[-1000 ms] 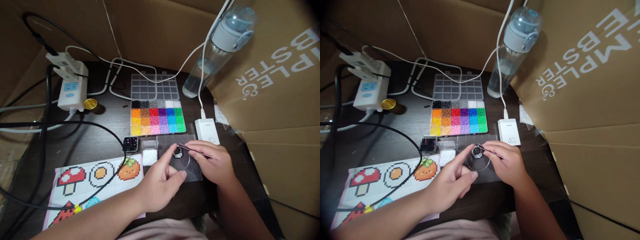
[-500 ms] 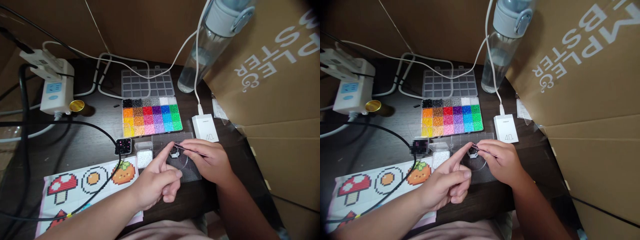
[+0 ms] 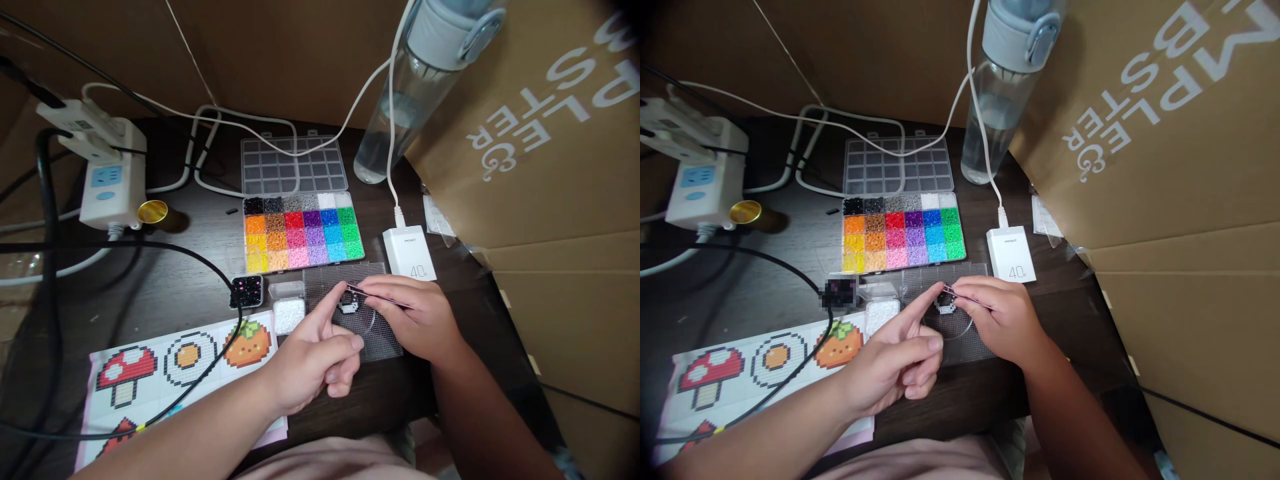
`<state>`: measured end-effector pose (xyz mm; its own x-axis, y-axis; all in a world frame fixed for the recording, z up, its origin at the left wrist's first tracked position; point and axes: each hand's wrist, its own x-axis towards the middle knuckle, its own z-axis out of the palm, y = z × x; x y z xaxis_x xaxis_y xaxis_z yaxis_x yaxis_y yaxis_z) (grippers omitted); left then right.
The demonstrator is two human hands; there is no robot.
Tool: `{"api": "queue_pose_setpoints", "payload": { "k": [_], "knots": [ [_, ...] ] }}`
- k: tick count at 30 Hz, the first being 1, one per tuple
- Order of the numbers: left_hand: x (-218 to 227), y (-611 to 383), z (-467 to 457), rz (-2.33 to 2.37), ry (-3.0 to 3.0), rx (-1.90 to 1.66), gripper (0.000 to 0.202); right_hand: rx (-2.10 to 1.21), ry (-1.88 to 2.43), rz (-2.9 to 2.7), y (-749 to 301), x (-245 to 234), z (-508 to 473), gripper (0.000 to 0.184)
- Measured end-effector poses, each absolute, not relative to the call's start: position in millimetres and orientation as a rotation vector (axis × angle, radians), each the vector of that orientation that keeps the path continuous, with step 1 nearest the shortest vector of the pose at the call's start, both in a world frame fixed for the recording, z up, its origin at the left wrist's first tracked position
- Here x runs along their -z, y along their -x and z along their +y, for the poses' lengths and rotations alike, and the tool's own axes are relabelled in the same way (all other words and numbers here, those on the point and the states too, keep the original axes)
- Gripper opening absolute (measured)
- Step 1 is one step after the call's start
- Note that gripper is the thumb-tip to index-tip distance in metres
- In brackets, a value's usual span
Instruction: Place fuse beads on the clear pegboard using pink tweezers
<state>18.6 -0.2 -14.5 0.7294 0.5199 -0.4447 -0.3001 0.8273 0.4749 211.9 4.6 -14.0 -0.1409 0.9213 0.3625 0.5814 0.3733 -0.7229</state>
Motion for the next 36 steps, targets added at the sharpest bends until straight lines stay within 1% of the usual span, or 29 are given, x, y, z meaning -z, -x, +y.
{"api": "queue_pose_setpoints", "payload": {
  "k": [8,27,29,31,36],
  "knots": [
    [13.9,-18.3,-0.5,0.608,-0.396,-0.46,0.096,-0.557,1.328,-1.807,-211.6,15.6,4.5,0.015],
    [12.2,-18.4,2.3,0.617,-0.405,-0.466,0.088,-0.583,1.35,-1.74,-213.1,12.6,4.8,0.015],
    [12.8,-17.5,1.1,0.625,-0.423,-0.475,0.083,-0.604,1.403,-1.671,-213.3,13.4,5.8,0.014],
    [14.0,-16.5,-1.4,0.631,-0.468,-0.477,0.074,-0.622,1.457,-1.61,-212.9,14.6,7.0,0.013],
    [15.5,-15.1,-7.8,0.628,-0.607,-0.405,0.036,-0.668,1.461,-1.597,-210.0,17.0,9.5,0.013]
  ]
}}
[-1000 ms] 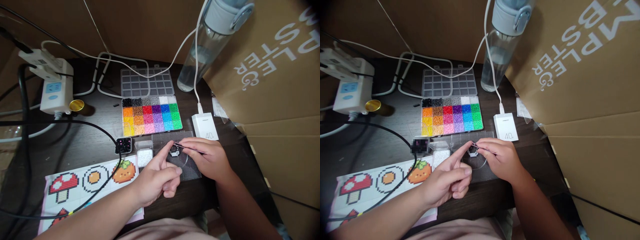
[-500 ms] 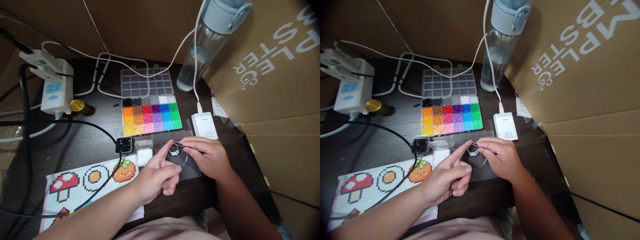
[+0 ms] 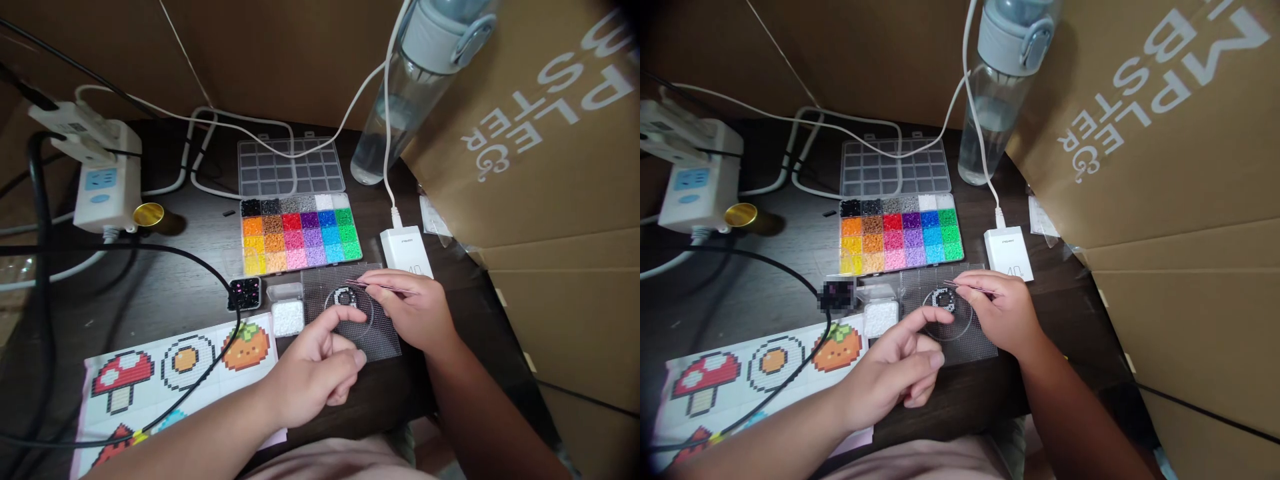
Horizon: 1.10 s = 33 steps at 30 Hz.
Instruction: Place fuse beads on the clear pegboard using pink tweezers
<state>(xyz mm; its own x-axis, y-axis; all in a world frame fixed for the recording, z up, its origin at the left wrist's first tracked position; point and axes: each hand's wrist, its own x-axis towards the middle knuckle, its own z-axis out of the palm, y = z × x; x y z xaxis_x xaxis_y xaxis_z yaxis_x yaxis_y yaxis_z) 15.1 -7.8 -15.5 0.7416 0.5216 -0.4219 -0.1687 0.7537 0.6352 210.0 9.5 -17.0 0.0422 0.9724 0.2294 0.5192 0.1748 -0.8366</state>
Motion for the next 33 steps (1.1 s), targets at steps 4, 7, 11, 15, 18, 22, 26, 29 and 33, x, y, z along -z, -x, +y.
{"api": "queue_pose_setpoints", "payload": {
  "k": [4,7,11,15,18,22,26,29,33],
  "knots": [
    [14.6,-15.0,-7.4,0.641,-0.701,-0.323,0.025,-0.662,1.454,-1.61,-209.2,17.9,9.4,0.013],
    [14.2,-14.9,-5.8,0.656,-0.756,-0.3,0.024,-0.658,1.46,-1.619,-209.4,18.0,8.8,0.013],
    [14.0,-14.2,-6.1,0.647,-0.835,-0.263,0.022,-0.652,1.45,-1.631,-209.2,17.1,8.7,0.013],
    [13.0,-14.1,-6.3,0.649,-0.946,-0.25,0.02,-0.655,1.442,-1.638,-208.6,16.4,9.0,0.013],
    [11.9,-14.7,-5.6,0.655,-0.98,-0.238,0.019,-0.659,1.447,-1.628,-209.1,16.4,8.4,0.013],
    [10.6,-14.9,-7.4,0.649,-1.013,-0.247,0.02,-0.687,1.466,-1.561,-210.3,14.9,5.1,0.013],
    [8.5,-14.8,-13.3,0.617,-1.125,-0.306,0.017,-0.745,1.445,-1.442,-208.5,12.9,0.6,0.012],
    [9.2,-16.1,-19.3,0.563,-1.3,-0.386,0.014,-0.831,1.39,-1.349,-204.2,13.2,-0.9,0.012],
    [16.2,-19.6,-26.9,0.428,-1.779,-0.703,0.012,-0.921,1.314,-1.297,-197.0,15.7,-1.0,0.016]
  ]
}}
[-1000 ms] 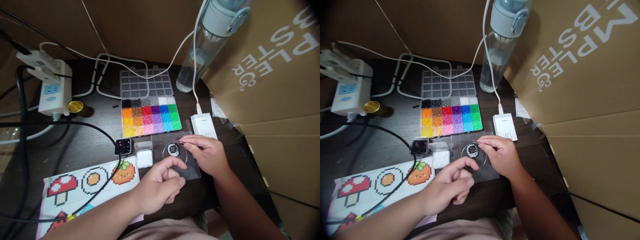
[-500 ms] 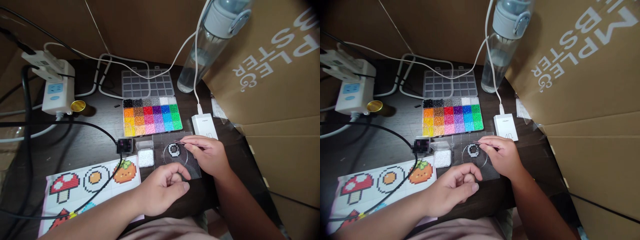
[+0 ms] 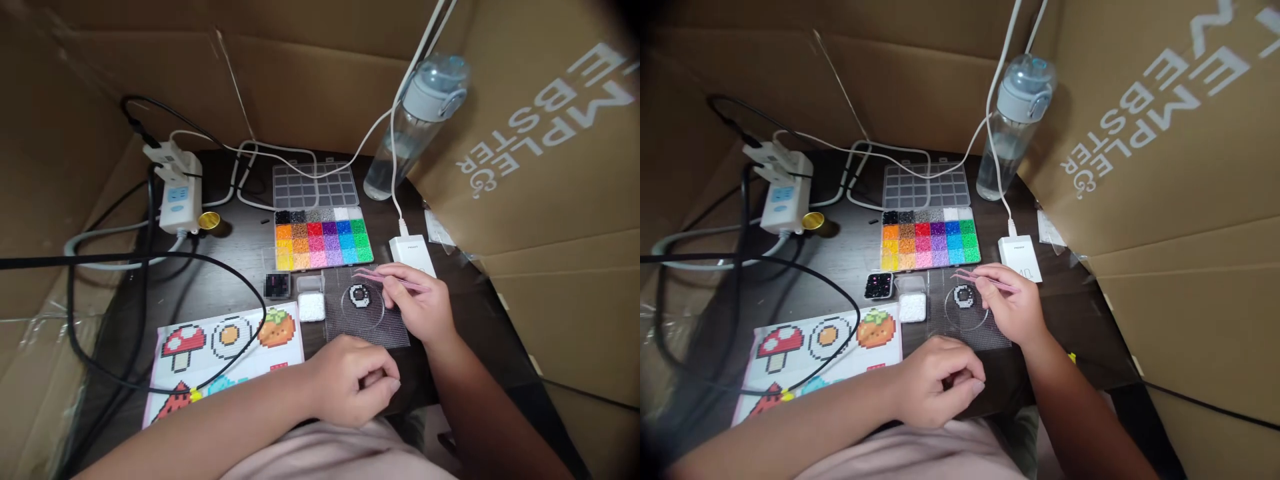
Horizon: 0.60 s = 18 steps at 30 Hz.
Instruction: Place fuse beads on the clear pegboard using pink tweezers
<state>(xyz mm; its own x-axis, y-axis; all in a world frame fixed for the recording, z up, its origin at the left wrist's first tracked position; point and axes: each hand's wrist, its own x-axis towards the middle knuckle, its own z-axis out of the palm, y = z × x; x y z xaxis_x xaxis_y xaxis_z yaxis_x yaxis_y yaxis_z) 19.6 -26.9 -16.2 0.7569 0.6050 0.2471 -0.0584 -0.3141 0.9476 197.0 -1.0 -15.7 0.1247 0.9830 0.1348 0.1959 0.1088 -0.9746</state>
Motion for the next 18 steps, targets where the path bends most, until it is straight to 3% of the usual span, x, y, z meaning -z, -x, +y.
{"api": "queue_pose_setpoints", "payload": {
  "k": [4,11,18],
  "knots": [
    [24.5,-20.8,-31.1,0.303,-2.227,-0.813,0.019,-0.944,1.262,-1.242,-189.4,17.6,-2.2,0.019],
    [31.1,-17.1,-36.6,0.356,-2.578,-0.524,0.033,-1.16,1.163,-1.241,-178.8,15.3,-6.5,0.017],
    [33.4,-19.4,-41.5,0.412,-2.676,-0.468,0.03,-1.207,1.079,-1.44,-167.3,10.3,-12.3,0.012]
  ]
}}
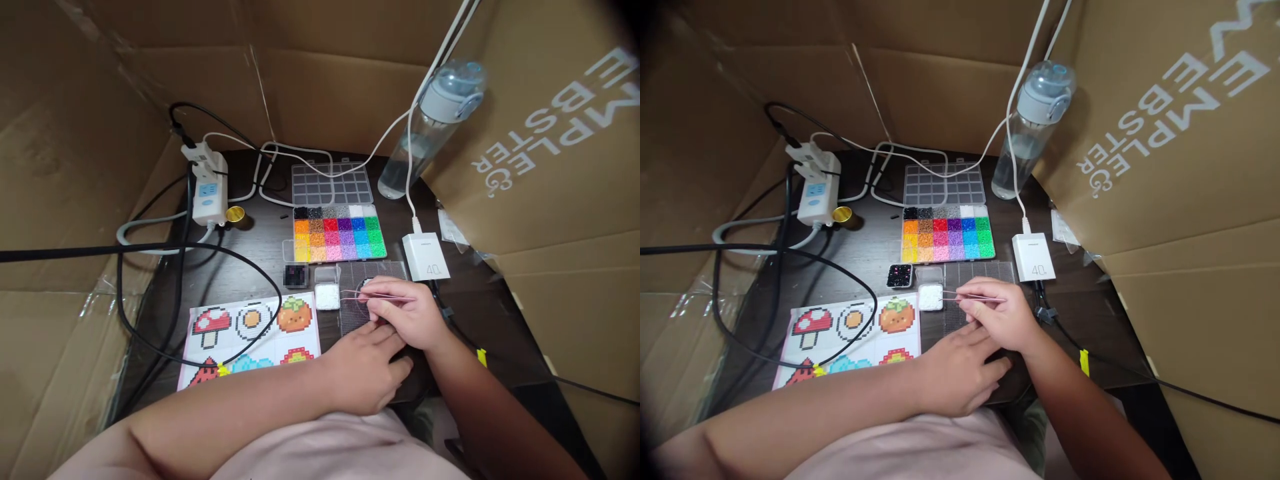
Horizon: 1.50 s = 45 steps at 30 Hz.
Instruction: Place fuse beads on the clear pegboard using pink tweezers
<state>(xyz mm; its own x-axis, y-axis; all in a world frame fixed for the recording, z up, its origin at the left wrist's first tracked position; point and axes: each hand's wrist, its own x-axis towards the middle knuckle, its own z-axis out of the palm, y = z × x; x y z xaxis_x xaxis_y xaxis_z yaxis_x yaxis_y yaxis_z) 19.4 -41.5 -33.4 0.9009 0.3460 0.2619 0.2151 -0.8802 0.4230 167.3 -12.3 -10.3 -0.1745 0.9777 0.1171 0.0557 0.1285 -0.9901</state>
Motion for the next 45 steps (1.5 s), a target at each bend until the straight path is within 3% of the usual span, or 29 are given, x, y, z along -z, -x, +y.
{"api": "queue_pose_setpoints", "payload": {
  "k": [5,9,45],
  "knots": [
    [40.9,-19.7,-44.6,0.417,-2.673,-0.512,0.032,-0.831,1.034,-1.786,-160.0,9.1,-14.1,0.015],
    [44.7,-21.8,-45.7,0.391,-2.668,-0.501,0.03,-0.739,1.003,-1.885,-159.6,11.9,-15.4,0.014],
    [42.2,-23.9,-41.0,0.375,-2.604,-0.502,0.026,-0.807,1.072,-1.908,-160.9,11.4,-13.6,0.022]
  ]
}}
